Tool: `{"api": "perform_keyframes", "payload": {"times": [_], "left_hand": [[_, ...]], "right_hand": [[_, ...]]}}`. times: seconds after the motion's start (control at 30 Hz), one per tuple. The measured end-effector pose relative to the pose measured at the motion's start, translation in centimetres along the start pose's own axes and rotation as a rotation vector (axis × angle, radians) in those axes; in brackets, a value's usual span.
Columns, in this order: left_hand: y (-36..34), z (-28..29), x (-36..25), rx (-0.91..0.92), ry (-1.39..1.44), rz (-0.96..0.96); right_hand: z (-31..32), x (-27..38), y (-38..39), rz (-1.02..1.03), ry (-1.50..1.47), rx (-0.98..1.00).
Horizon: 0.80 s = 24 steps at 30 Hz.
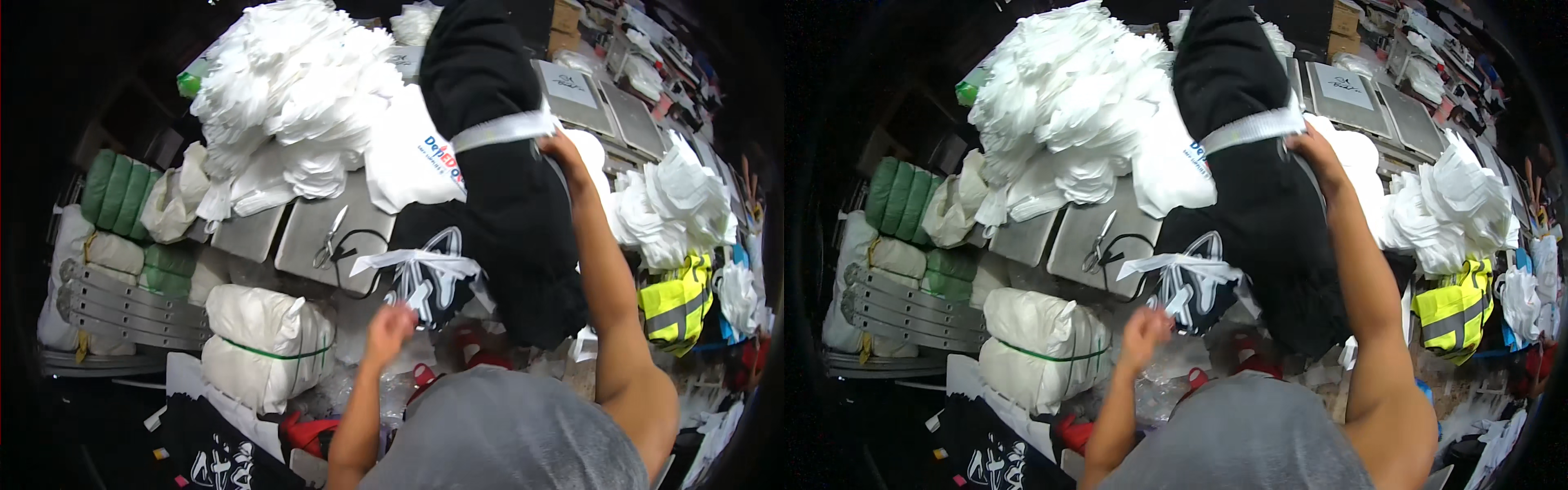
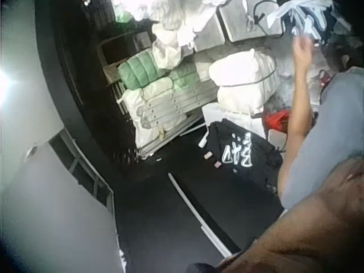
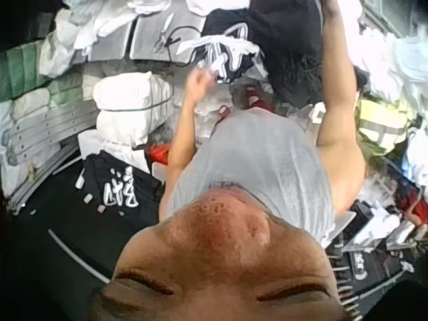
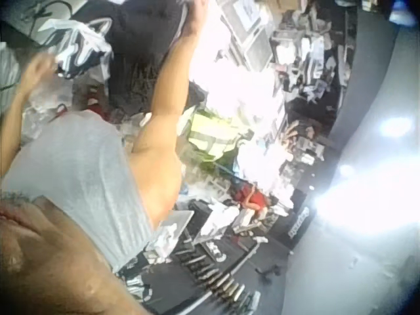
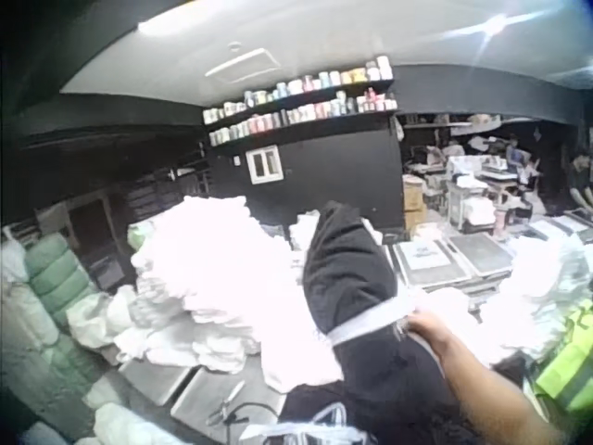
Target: The person heat-presses labels onto shirts using a heat press machine, sorts label transfer sheets on a table, and folds and bundles printed t-shirts by hand.
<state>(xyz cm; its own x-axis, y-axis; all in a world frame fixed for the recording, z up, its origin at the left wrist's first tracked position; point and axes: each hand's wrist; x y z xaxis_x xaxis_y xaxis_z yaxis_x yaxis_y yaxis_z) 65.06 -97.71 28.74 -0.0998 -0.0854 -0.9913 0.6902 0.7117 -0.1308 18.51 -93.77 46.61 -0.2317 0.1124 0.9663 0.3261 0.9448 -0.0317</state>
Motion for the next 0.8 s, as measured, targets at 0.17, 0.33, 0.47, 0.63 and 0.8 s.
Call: {"api": "perform_keyframes", "payload": {"times": [0.17, 0.33, 0.47, 0.63, 0.8], "left_hand": [[-6.7, 0.5, -14.6, -0.097, 0.436, -0.420], [-1.3, 1.2, -22.7, -0.225, 0.123, -0.636], [1.2, 2.7, -24.5, -0.229, 0.192, -0.532], [2.4, 4.8, -24.8, -0.224, 0.181, -0.494], [3.2, 5.7, -24.6, -0.222, 0.259, -0.496]], "right_hand": [[-14.7, -5.0, 13.2, -0.109, -0.164, -0.224], [-24.9, -7.1, 19.3, -0.048, -0.591, 0.030], [-27.8, -7.2, 20.5, -0.060, -0.613, 0.047], [-29.9, -7.6, 21.1, -0.158, -0.697, 0.082], [-30.5, -9.1, 21.3, -0.202, -0.777, 0.139]]}}
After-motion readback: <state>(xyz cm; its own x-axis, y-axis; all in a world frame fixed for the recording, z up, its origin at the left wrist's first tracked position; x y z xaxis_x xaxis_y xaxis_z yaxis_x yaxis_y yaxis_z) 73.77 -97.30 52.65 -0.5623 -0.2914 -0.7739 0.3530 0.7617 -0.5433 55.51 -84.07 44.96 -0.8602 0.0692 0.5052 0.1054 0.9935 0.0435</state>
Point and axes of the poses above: each hand's wrist, its own y-axis away from the middle knuckle, its own z-axis out of the back of the hand, x = y × z, and after that the axes turned 11 degrees about -z, right-handed
